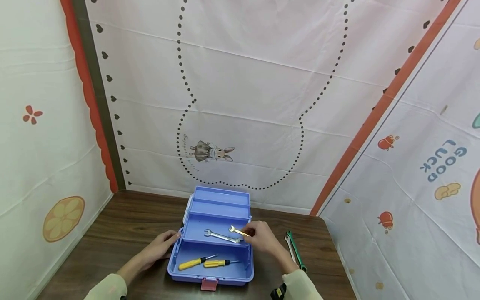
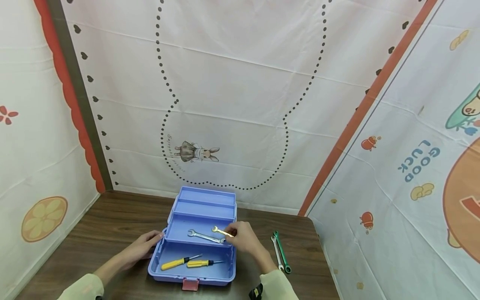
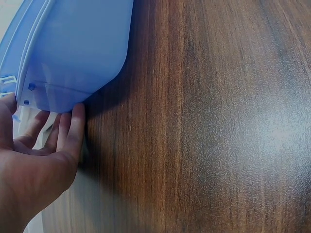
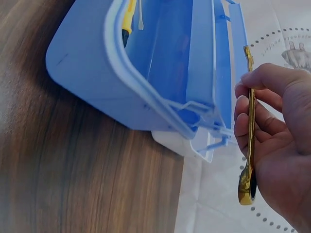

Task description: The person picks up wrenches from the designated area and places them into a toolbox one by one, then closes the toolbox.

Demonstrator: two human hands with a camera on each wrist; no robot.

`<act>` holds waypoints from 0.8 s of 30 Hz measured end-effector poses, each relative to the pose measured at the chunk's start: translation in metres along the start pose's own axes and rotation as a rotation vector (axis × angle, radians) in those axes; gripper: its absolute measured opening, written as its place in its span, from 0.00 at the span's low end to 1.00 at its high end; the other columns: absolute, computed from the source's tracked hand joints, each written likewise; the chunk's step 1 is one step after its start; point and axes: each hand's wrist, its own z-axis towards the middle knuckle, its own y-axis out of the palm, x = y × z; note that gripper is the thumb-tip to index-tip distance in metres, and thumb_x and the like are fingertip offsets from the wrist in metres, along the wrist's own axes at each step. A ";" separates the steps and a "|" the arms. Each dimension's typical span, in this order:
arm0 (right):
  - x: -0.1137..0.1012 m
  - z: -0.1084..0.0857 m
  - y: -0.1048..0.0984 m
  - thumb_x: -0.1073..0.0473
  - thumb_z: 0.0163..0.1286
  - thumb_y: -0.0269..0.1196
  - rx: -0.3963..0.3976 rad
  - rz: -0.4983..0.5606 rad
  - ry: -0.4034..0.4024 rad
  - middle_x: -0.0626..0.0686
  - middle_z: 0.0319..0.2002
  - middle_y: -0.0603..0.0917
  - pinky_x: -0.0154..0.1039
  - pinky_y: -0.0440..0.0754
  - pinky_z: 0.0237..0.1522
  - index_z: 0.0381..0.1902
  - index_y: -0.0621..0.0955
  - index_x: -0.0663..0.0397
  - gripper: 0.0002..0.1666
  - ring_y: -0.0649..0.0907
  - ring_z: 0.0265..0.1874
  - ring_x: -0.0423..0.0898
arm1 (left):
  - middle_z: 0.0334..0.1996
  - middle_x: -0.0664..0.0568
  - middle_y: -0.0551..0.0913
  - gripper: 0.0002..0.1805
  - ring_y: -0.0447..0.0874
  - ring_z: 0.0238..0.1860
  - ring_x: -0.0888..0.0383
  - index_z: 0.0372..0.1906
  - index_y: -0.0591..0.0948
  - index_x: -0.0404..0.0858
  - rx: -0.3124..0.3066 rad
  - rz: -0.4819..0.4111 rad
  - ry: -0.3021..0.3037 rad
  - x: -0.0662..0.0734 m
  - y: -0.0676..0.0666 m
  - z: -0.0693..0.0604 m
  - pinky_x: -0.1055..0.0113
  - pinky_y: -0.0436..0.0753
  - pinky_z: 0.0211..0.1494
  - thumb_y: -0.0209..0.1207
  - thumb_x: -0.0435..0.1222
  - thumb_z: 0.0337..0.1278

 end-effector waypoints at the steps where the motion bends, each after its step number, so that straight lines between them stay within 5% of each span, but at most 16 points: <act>1: -0.001 0.002 0.001 0.67 0.66 0.71 -0.003 -0.004 -0.002 0.41 0.30 0.83 0.31 0.82 0.29 0.38 0.89 0.54 0.04 0.79 0.28 0.35 | 0.64 0.34 0.77 0.35 0.81 0.61 0.45 0.68 0.74 0.27 0.001 -0.001 0.000 0.000 0.000 -0.001 0.49 0.90 0.56 0.55 0.56 0.80; 24: -0.027 0.038 0.028 0.66 0.69 0.72 -0.048 -0.024 -0.062 0.41 0.33 0.85 0.29 0.82 0.33 0.40 0.90 0.55 0.04 0.80 0.30 0.33 | 0.65 0.34 0.76 0.34 0.81 0.61 0.45 0.67 0.75 0.27 0.013 0.001 -0.004 0.003 0.002 -0.002 0.49 0.90 0.56 0.55 0.55 0.81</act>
